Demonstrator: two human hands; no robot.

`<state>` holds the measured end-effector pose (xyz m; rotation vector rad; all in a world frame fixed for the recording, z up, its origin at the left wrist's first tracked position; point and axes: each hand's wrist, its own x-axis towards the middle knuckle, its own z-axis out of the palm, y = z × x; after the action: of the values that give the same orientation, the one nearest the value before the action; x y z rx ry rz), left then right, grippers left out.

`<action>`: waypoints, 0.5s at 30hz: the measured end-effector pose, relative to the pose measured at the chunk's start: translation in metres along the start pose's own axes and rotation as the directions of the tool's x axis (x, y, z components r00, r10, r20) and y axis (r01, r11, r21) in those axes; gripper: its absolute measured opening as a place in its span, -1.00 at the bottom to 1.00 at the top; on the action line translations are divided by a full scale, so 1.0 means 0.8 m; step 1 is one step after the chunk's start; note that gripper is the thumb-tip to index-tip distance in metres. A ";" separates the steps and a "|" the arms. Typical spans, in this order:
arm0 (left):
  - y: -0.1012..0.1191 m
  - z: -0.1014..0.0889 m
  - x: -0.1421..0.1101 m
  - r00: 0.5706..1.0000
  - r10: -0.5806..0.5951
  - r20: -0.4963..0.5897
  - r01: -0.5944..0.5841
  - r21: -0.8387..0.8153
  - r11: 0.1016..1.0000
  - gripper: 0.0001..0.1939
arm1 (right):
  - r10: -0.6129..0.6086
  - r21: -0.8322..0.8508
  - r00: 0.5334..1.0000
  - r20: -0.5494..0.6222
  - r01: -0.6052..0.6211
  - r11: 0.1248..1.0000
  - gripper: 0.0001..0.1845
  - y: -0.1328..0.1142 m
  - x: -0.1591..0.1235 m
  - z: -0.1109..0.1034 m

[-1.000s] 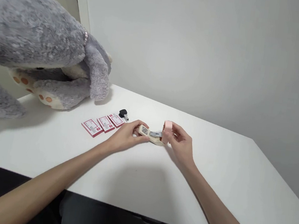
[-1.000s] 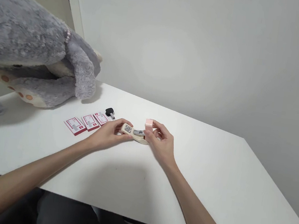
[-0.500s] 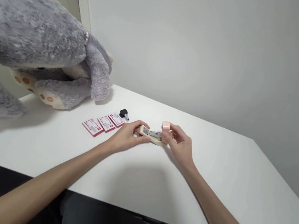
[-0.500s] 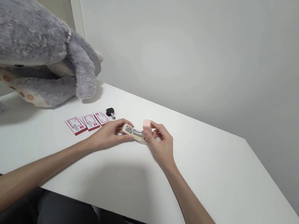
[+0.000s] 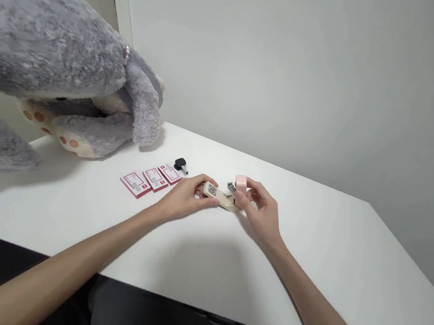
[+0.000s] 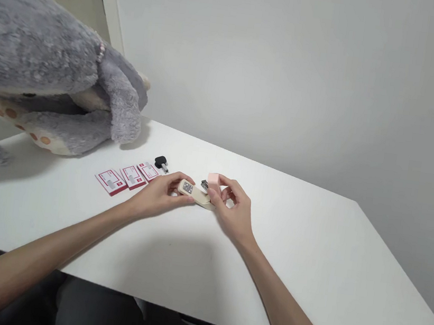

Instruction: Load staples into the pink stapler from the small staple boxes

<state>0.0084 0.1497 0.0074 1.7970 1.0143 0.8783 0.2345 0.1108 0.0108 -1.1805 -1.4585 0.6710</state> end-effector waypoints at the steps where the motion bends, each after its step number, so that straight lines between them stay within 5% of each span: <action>1: 0.000 0.000 0.000 1.000 0.002 0.000 -0.002 0.003 1.000 -0.59 | -0.001 0.001 1.000 -0.011 0.001 1.000 -0.61 0.000 0.000 0.000; 15: 0.001 -0.001 -0.001 1.000 0.015 0.015 -0.015 0.053 0.998 -0.59 | -0.065 -0.047 0.998 0.007 0.066 0.997 -0.76 -0.005 -0.006 0.004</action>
<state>0.0080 0.1488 0.0084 1.8556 1.0248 0.8530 0.2298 0.1054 0.0116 -1.1630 -1.5185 0.5979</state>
